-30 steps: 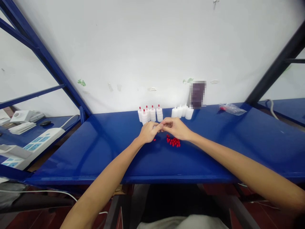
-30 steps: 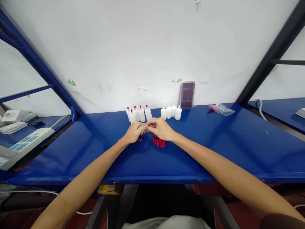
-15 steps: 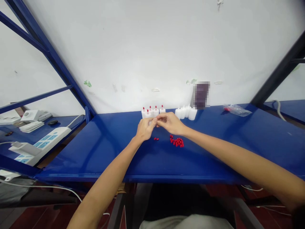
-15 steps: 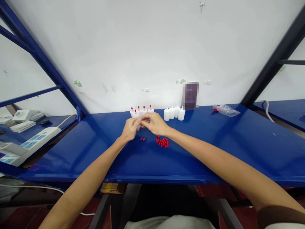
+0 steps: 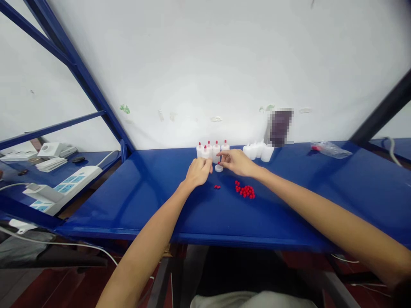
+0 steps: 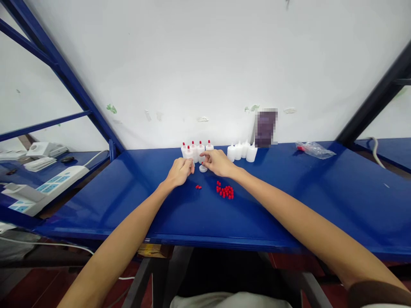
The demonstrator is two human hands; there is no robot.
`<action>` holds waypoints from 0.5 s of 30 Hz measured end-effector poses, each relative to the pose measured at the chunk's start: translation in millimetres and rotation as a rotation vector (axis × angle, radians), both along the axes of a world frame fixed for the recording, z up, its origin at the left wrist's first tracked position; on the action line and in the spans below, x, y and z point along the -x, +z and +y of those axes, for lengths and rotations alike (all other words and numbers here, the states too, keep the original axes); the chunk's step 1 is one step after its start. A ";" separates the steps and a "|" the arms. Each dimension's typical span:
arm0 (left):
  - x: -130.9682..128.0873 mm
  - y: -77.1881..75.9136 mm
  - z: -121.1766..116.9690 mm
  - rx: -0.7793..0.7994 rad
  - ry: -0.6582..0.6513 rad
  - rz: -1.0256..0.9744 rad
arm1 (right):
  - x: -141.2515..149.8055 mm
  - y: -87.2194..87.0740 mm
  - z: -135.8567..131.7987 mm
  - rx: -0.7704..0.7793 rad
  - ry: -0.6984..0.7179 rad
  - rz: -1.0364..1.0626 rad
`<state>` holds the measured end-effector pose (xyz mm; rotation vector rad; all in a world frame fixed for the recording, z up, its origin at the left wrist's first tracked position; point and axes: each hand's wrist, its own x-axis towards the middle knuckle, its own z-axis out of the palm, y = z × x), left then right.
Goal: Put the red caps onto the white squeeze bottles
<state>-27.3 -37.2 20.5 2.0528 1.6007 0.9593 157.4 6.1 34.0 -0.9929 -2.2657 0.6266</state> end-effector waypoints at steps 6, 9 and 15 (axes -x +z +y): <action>-3.5 0.0 -0.8 0.048 -0.143 -0.217 | 7.5 4.1 -26.3 0.293 0.234 0.495; -3.6 -2.0 -1.8 0.056 -0.222 -0.296 | 14.1 2.1 -34.0 0.319 0.233 0.578; -4.4 -0.3 -4.0 0.080 -0.366 -0.390 | 17.7 -2.0 -39.9 0.208 0.242 0.536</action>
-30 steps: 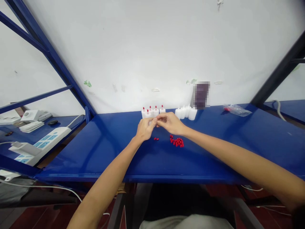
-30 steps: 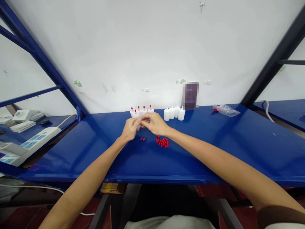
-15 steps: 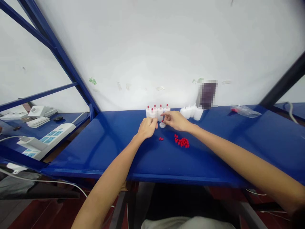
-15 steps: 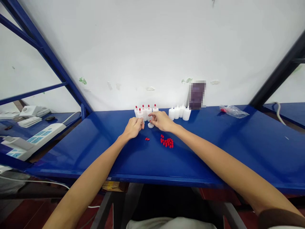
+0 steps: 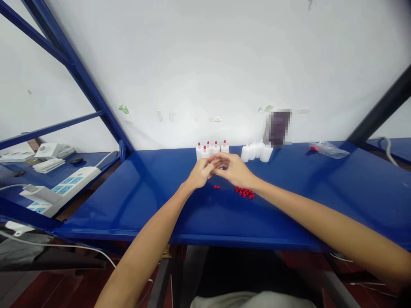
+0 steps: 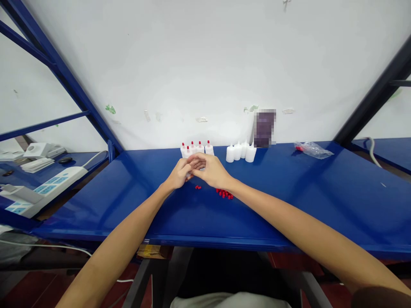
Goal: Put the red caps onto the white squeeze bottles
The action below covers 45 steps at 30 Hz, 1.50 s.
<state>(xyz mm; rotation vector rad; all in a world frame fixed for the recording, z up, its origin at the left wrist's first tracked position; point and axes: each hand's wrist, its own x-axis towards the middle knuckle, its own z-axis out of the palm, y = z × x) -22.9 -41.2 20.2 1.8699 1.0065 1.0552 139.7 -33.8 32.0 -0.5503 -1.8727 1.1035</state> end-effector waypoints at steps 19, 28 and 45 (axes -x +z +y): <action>16.9 -12.9 6.8 -0.206 0.278 0.359 | -18.0 1.6 43.9 -0.301 -0.427 -0.369; 12.0 -18.6 6.9 -0.173 0.097 0.345 | -15.6 -6.0 41.8 -0.451 -0.349 -0.540; 13.8 -16.8 5.6 -0.343 0.238 0.364 | -18.0 2.9 -9.6 -0.660 0.115 -0.944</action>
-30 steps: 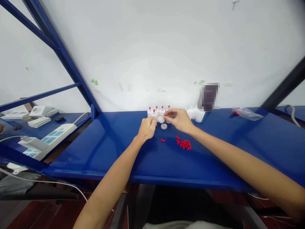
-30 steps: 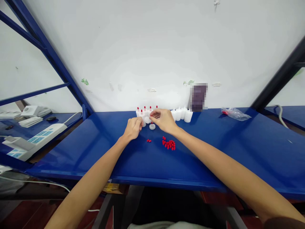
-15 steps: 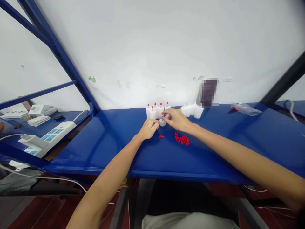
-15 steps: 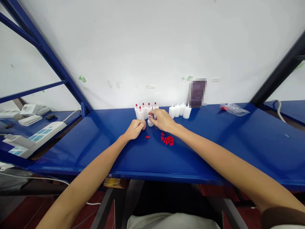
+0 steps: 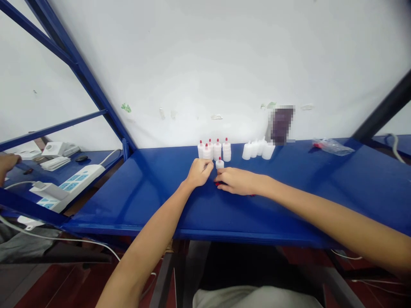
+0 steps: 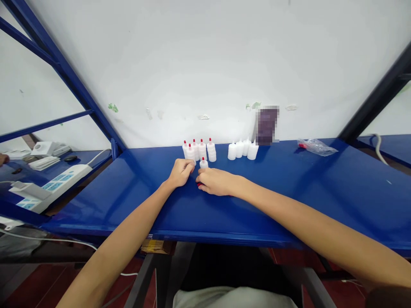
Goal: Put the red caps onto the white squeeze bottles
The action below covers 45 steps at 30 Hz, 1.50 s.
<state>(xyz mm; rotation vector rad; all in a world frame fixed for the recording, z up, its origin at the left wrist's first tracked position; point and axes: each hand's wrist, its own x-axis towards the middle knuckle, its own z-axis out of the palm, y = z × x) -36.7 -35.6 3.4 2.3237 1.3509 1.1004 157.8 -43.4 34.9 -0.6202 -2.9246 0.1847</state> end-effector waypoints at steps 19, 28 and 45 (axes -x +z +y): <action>-20.9 5.4 -10.3 0.104 0.027 -0.051 | -24.6 5.2 16.9 0.252 -0.273 0.516; -28.6 7.3 -14.9 0.151 -0.046 0.089 | -21.1 1.4 6.1 0.396 -0.300 0.564; -29.4 9.1 -17.7 0.117 -0.082 0.099 | -11.9 -2.3 -5.7 0.012 -0.263 0.502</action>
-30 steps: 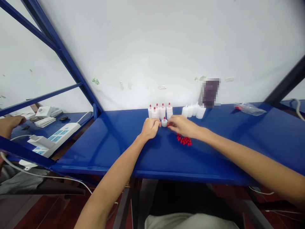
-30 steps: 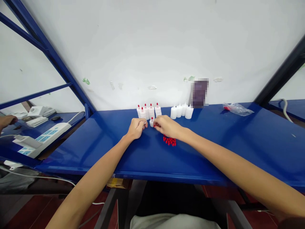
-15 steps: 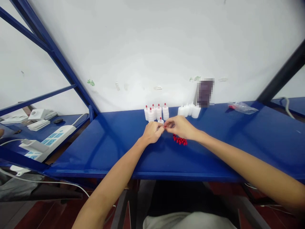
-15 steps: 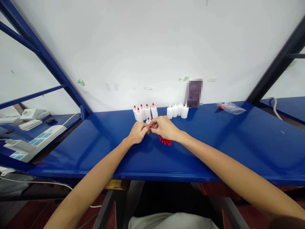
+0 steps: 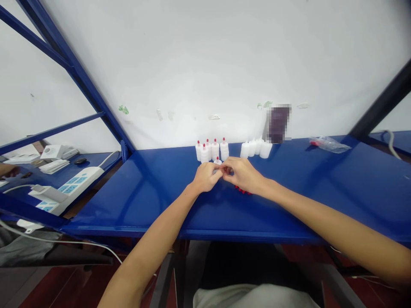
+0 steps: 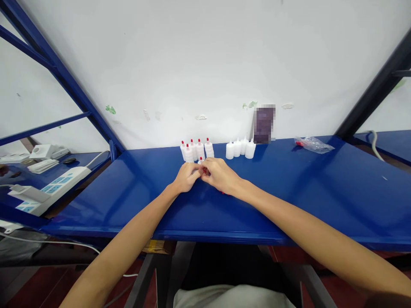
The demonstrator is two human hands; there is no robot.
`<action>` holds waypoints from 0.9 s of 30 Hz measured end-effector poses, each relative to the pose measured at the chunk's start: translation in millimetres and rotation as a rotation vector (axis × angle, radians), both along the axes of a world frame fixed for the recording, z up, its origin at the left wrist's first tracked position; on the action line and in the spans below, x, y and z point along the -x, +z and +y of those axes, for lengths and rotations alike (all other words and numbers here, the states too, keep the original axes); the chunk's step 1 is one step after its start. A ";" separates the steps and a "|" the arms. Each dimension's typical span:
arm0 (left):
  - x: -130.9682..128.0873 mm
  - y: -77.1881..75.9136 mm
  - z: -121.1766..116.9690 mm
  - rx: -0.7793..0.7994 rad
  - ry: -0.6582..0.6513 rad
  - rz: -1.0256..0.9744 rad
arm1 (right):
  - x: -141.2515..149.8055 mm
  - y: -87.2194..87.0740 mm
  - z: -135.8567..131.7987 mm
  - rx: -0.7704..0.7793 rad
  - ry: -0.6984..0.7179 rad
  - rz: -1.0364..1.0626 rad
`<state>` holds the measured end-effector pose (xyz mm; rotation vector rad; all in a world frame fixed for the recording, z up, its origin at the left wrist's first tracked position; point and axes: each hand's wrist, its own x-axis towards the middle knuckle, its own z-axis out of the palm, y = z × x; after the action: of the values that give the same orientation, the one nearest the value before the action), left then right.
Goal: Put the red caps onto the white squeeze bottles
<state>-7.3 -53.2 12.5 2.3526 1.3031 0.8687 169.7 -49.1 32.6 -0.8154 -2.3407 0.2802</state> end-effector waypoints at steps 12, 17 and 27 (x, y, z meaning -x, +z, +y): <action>-4.2 4.9 -4.1 -0.002 0.115 0.067 | -1.6 0.0 -2.1 -0.080 -0.030 -0.077; -2.9 5.3 -5.0 0.033 0.073 0.072 | -0.3 2.2 -5.2 0.013 -0.011 -0.091; -3.5 -2.8 2.1 0.139 -0.205 -0.280 | 0.9 5.8 -12.7 0.136 0.024 -0.075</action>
<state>-3.8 -51.2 9.8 2.1203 0.9608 0.9670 168.8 -61.8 38.4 -0.8764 -2.4232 0.4303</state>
